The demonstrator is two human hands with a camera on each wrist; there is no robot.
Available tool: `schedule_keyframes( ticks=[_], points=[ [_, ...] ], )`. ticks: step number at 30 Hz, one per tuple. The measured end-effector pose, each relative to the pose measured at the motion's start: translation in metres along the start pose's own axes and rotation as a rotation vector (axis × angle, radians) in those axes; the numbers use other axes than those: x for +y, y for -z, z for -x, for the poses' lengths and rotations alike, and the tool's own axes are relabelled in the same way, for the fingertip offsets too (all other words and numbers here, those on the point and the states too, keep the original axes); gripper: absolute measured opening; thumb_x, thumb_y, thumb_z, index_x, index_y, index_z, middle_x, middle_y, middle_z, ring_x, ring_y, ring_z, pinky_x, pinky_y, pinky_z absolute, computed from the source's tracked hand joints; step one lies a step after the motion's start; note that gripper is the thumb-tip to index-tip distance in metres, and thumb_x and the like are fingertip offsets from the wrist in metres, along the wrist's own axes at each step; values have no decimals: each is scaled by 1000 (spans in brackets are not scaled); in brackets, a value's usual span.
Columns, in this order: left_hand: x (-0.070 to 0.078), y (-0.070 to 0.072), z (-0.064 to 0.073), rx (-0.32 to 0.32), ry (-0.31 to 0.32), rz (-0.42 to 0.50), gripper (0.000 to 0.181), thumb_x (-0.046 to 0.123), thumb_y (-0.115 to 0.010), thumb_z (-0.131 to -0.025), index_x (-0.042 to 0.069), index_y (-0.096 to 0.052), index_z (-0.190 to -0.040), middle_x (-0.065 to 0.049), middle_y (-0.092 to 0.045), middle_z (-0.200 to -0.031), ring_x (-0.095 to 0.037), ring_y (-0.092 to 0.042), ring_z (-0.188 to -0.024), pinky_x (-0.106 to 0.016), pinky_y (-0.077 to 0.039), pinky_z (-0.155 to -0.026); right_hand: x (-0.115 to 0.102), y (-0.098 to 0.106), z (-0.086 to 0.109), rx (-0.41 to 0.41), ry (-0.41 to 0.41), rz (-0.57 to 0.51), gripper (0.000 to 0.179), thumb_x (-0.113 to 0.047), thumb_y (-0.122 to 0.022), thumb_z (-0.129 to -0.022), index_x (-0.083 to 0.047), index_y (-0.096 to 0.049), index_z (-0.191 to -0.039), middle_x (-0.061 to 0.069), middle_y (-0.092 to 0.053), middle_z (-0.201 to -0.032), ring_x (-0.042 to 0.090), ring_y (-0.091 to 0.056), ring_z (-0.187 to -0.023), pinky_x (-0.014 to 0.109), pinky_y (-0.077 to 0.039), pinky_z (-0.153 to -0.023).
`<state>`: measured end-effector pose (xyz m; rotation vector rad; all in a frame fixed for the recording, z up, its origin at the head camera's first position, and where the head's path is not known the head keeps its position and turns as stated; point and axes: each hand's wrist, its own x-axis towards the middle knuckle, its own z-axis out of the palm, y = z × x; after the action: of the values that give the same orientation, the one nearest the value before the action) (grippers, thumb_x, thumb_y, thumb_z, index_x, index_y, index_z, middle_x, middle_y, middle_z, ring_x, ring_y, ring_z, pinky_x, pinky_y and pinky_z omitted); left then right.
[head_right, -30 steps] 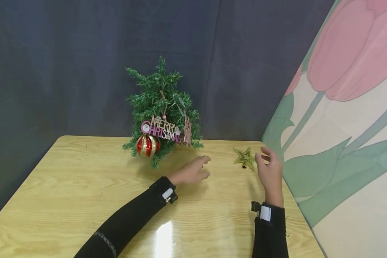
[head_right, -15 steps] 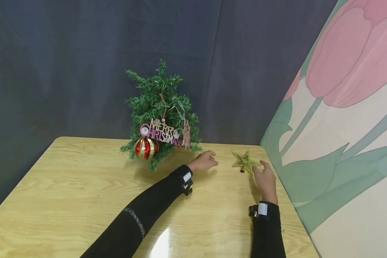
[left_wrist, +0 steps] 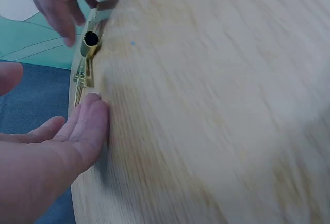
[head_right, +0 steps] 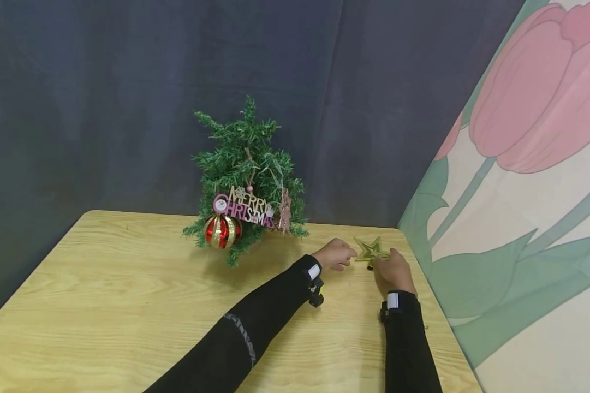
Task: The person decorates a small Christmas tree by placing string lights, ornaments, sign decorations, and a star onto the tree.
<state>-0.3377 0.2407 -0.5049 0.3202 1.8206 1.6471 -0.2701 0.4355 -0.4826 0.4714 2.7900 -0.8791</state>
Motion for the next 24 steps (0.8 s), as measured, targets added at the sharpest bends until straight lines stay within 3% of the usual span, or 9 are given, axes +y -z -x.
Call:
schedule_keyframes(
  ticks=[4, 6, 9, 11, 16, 19, 21, 23, 24],
  points=[
    [27, -8, 38, 48, 33, 67, 28, 14, -60, -103, 9, -47, -79, -20, -60, -134, -40, -60, -129, -52, -49, -107, -4, -3, 1, 10, 11, 74, 83, -36, -50, -105, 17, -12, -157, 47, -22, -155, 66, -25, -141, 71, -30, -115],
    [33, -10, 49, 64, 44, 100, 13, 12, -59, -104, -1, -56, -102, -24, -58, -133, -43, -58, -130, -54, -47, -109, -6, -4, 1, 20, 24, 118, 83, -38, -53, -104, 17, -18, -156, 48, -25, -152, 69, -27, -136, 73, -31, -112],
    [35, -13, 52, 100, 70, 149, 38, 11, -58, -105, -4, -47, -139, -24, -56, -129, -44, -58, -129, -54, -46, -110, -8, -5, 2, 40, 53, 191, 78, -41, -58, -102, 16, -34, -150, 48, -35, -142, 68, -36, -125, 73, -34, -102],
    [32, -13, 50, 113, 84, 164, 43, 10, -57, -105, -4, -44, -143, -24, -56, -126, -44, -58, -128, -53, -47, -110, -9, -6, 3, 38, 68, 217, 77, -43, -61, -101, 16, -41, -145, 47, -40, -137, 64, -40, -118, 69, -36, -96],
    [19, -16, 36, 142, 100, 165, 33, 6, -59, -102, -2, -52, -133, -19, -59, -121, -42, -66, -117, -50, -53, -103, -11, -12, 4, 35, 57, 244, 81, -51, -66, -97, 19, -50, -133, 44, -49, -129, 59, -47, -110, 63, -38, -89],
    [16, -16, 34, 142, 97, 169, 36, 2, -59, -100, -3, -52, -135, -18, -59, -129, -42, -67, -111, -50, -54, -100, -11, -15, 2, 30, 47, 184, 65, -51, -69, -95, 13, -60, -95, 29, -59, -92, 43, -53, -85, 52, -36, -81],
    [16, -16, 38, 148, 91, 178, 34, -2, -58, -98, -5, -55, -132, -18, -59, -132, -42, -67, -111, -51, -55, -99, -10, -17, -1, 15, 56, 141, 57, -50, -70, -94, -2, -53, -70, 11, -49, -67, 29, -47, -65, 43, -30, -74],
    [16, -16, 39, 160, 82, 193, 9, -7, -55, -97, -1, -61, -99, -14, -60, -120, -38, -68, -100, -47, -57, -94, -12, -19, -2, 5, 54, 107, 58, -49, -71, -93, -13, -41, -60, -2, -33, -60, 19, -35, -59, 38, -25, -71],
    [15, -15, 37, 165, 77, 205, 19, -10, -55, -96, 5, -56, -84, -12, -59, -116, -35, -67, -98, -46, -57, -93, -14, -20, -2, 6, 59, 109, 59, -50, -71, -93, -15, -38, -57, -5, -29, -58, 17, -32, -57, 36, -24, -69]
  ],
)
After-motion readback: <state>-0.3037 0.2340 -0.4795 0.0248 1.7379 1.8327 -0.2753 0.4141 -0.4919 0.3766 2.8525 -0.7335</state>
